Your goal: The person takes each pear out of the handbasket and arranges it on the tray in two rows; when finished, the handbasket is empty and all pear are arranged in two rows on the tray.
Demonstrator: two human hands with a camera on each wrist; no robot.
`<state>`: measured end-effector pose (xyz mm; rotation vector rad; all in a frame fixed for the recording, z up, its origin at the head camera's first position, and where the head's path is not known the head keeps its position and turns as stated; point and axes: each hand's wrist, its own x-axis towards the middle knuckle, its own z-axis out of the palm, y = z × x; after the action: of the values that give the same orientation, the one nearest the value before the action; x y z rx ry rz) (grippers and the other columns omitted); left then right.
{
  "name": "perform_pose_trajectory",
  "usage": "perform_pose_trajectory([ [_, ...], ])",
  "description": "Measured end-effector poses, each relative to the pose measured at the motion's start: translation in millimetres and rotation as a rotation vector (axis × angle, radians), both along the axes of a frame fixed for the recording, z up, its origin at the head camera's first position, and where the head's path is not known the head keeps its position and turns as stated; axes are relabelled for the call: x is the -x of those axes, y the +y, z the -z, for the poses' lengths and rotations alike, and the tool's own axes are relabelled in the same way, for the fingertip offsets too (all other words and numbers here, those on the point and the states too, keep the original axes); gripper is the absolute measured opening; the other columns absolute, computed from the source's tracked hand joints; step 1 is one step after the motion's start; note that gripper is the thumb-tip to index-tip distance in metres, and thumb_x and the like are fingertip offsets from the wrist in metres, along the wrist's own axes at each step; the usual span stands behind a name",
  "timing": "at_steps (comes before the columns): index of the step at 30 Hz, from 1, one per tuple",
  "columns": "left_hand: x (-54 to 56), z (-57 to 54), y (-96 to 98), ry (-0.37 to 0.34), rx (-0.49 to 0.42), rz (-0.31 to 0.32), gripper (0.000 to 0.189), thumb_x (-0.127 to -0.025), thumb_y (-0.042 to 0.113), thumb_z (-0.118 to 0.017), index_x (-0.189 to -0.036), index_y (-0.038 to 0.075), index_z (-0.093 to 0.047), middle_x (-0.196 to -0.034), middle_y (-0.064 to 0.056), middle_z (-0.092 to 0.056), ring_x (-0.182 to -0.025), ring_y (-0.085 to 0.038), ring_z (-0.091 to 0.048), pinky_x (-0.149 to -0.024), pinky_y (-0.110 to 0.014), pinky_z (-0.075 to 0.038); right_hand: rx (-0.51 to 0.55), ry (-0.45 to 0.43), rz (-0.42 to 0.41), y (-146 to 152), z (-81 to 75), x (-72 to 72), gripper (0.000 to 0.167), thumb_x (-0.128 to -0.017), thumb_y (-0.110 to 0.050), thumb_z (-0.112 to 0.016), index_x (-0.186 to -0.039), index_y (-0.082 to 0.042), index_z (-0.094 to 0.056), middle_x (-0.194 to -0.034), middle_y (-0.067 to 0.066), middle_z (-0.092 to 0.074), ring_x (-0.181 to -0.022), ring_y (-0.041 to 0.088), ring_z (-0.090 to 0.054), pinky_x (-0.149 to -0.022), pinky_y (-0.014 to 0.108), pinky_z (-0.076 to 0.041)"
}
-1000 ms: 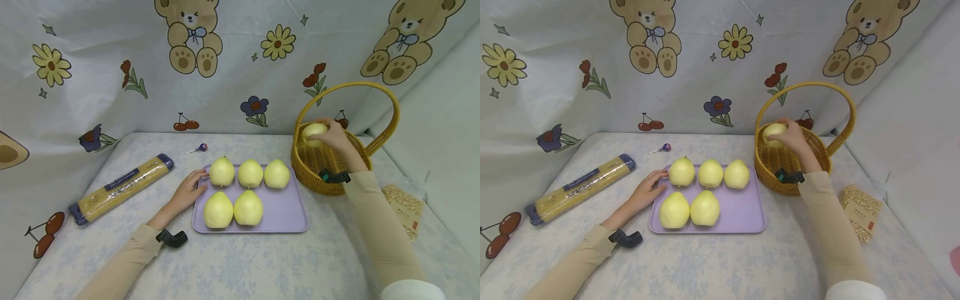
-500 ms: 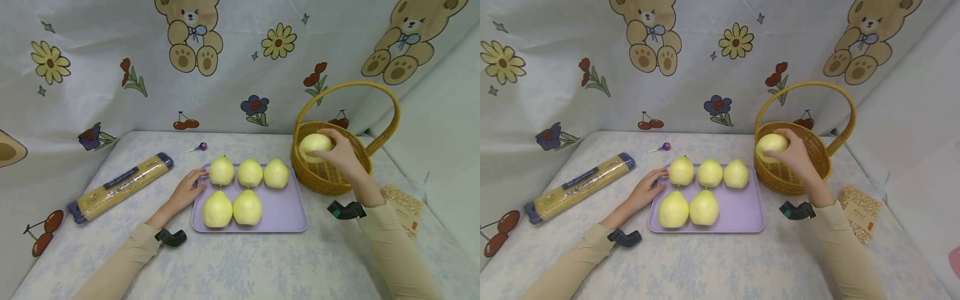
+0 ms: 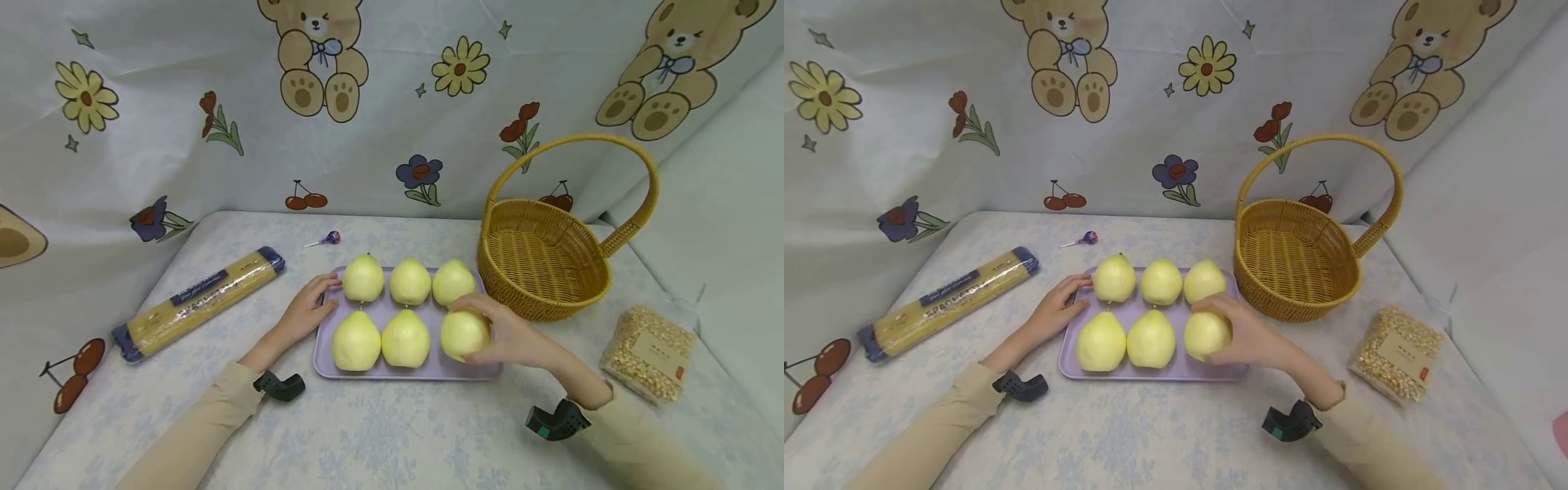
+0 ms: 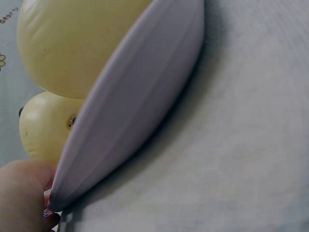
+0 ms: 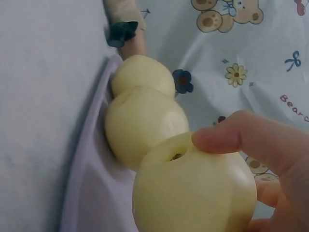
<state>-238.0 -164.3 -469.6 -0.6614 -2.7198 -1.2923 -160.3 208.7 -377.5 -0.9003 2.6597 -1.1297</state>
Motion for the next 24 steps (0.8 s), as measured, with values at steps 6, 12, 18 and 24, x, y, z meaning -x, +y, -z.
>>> perform_pose_trajectory([
  [6, 0.6, -1.1, 0.0, 0.0, 0.001, 0.006, 0.037, -0.093, 0.013, -0.059, -0.128, 0.002, -0.055, -0.143, -0.017, -0.045, -0.137, -0.036, -0.038, -0.117, -0.052, -0.027, -0.01, 0.03, -0.097, -4.0, 24.5, -3.8, 0.067, -0.064, -0.017, -0.081, -0.125, -0.006, -0.055, -0.126, 0.003, -0.056, -0.115, 0.009, -0.049, -0.094, 0.029, -0.047],
  [12, 1.5, 1.1, -1.1, -0.001, -0.011, 0.008, 0.037, -0.092, 0.013, -0.059, -0.128, 0.003, -0.055, -0.142, -0.017, -0.046, -0.137, -0.035, -0.038, -0.117, -0.051, -0.027, 0.022, 0.022, -0.121, -2.1, 30.0, -1.3, 0.064, -0.067, -0.011, -0.077, -0.127, -0.005, -0.053, -0.131, 0.01, -0.052, -0.12, 0.013, -0.046, -0.097, 0.03, -0.046],
  [18, 2.7, 2.6, -1.0, -0.007, -0.023, 0.008, 0.037, -0.093, 0.013, -0.058, -0.129, 0.005, -0.054, -0.144, -0.016, -0.044, -0.138, -0.035, -0.036, -0.117, -0.051, -0.026, -0.005, 0.01, -0.121, -3.1, 27.3, -1.5, 0.063, -0.067, -0.007, -0.071, -0.127, -0.007, -0.053, -0.138, 0.019, -0.046, -0.127, 0.029, -0.045, -0.1, 0.039, -0.045],
  [24, 1.4, -0.3, -0.5, -0.039, -0.062, -0.008, 0.042, -0.093, 0.012, -0.057, -0.134, 0.004, -0.049, -0.15, -0.019, -0.036, -0.14, -0.039, -0.031, -0.117, -0.055, -0.023, -0.048, 0.038, -0.099, -6.6, 25.5, -5.3, 0.062, -0.065, -0.003, -0.068, -0.125, -0.008, -0.055, -0.143, 0.021, -0.042, -0.131, 0.038, -0.042, -0.099, 0.044, -0.046],
])
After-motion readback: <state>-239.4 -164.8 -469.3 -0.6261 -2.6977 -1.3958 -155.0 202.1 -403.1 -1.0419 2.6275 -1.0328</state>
